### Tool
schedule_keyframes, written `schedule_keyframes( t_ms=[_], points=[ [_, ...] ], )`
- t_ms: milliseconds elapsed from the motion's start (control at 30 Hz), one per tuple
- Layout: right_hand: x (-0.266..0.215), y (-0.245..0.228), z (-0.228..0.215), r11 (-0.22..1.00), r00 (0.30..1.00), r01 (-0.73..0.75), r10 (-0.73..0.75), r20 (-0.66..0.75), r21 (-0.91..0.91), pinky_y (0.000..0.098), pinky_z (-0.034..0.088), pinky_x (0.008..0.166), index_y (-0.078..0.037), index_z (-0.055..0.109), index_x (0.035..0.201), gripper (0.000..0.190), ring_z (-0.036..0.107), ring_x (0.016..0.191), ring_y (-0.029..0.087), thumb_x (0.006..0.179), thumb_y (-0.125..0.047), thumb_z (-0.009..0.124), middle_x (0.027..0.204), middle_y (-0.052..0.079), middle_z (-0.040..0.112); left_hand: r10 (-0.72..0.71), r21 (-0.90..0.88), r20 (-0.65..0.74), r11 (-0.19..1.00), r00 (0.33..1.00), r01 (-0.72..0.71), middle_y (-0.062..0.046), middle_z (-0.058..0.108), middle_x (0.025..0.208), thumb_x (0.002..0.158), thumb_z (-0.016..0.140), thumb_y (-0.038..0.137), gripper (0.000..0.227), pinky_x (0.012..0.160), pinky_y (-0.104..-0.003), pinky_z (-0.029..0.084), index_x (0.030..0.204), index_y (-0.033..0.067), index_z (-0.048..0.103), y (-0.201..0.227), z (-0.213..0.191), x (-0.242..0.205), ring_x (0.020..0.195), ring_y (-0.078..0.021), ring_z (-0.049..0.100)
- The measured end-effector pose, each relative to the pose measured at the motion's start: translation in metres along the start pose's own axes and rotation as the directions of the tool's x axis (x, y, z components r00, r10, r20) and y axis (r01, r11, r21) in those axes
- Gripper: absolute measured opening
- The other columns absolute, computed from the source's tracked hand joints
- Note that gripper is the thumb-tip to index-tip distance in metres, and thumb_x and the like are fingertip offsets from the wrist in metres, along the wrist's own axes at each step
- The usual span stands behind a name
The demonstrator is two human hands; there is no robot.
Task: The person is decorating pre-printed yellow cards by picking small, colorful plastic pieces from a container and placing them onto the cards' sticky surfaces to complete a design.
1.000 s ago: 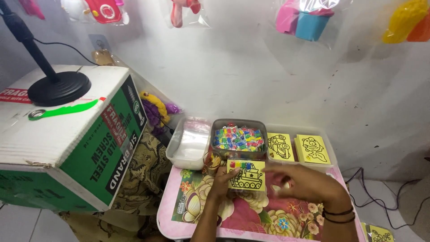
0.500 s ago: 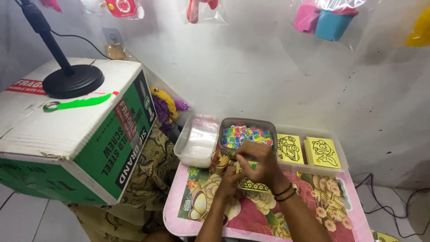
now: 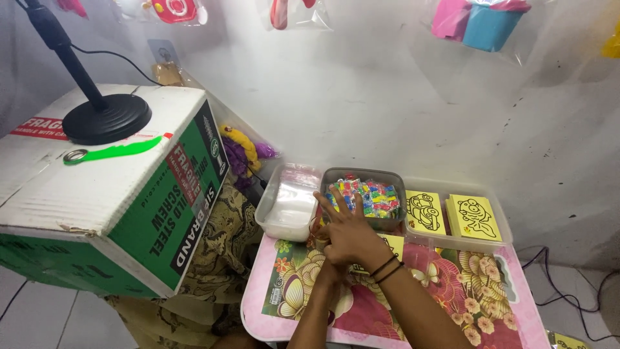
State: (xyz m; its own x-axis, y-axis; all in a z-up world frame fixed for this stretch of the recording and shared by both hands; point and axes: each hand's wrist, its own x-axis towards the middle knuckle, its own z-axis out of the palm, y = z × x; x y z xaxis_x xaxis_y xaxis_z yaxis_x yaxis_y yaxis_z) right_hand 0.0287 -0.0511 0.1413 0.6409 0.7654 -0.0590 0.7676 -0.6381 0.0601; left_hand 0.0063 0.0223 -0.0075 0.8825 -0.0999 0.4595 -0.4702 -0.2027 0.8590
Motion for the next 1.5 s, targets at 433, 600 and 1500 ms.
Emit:
schedule_keyframes(
  t_ms=[433, 600, 1500],
  points=[
    [0.0, 0.007, 0.006, 0.987, 1.0, 0.012, -0.016, 0.02, 0.163, 0.0705, 0.015, 0.118, -0.033, 0.081, 0.101, 0.024, 0.013, 0.157, 0.04, 0.082, -0.029, 0.067, 0.167, 0.006, 0.029, -0.228, 0.222, -0.008, 0.949, 0.974, 0.224, -0.036, 0.065, 0.113, 0.1, 0.051, 0.007, 0.038, 0.087, -0.054, 0.048, 0.129, -0.0137, 0.062, 0.001, 0.001, -0.005, 0.103, -0.0476, 0.062],
    [0.0, 0.013, 0.007, 0.982, 0.999, 0.021, -0.026, 0.023, 0.187, 0.0704, 0.018, 0.118, -0.03, 0.08, 0.102, 0.016, 0.018, 0.156, 0.039, 0.088, -0.029, 0.073, 0.163, 0.006, 0.035, -0.139, 0.377, 0.006, 0.918, 0.99, 0.127, -0.036, 0.068, 0.105, 0.096, 0.051, 0.004, 0.038, 0.078, -0.055, 0.05, 0.128, -0.0112, 0.065, -0.045, 0.004, -0.005, 0.093, -0.0502, 0.063],
    [-0.088, 0.075, -0.015, 0.425, 0.887, 0.21, 0.297, -0.355, 0.881, 0.0307, 0.068, 0.086, -0.006, 0.082, 0.101, 0.018, 0.08, 0.092, 0.021, 0.089, -0.016, 0.073, 0.099, 0.01, 0.082, -0.51, -0.653, 0.055, 0.632, 0.859, 0.417, -0.017, 0.079, 0.104, 0.089, 0.073, 0.02, 0.032, 0.079, -0.038, 0.063, 0.113, -0.0014, 0.074, 0.023, 0.012, 0.005, 0.091, -0.0289, 0.077]
  ],
)
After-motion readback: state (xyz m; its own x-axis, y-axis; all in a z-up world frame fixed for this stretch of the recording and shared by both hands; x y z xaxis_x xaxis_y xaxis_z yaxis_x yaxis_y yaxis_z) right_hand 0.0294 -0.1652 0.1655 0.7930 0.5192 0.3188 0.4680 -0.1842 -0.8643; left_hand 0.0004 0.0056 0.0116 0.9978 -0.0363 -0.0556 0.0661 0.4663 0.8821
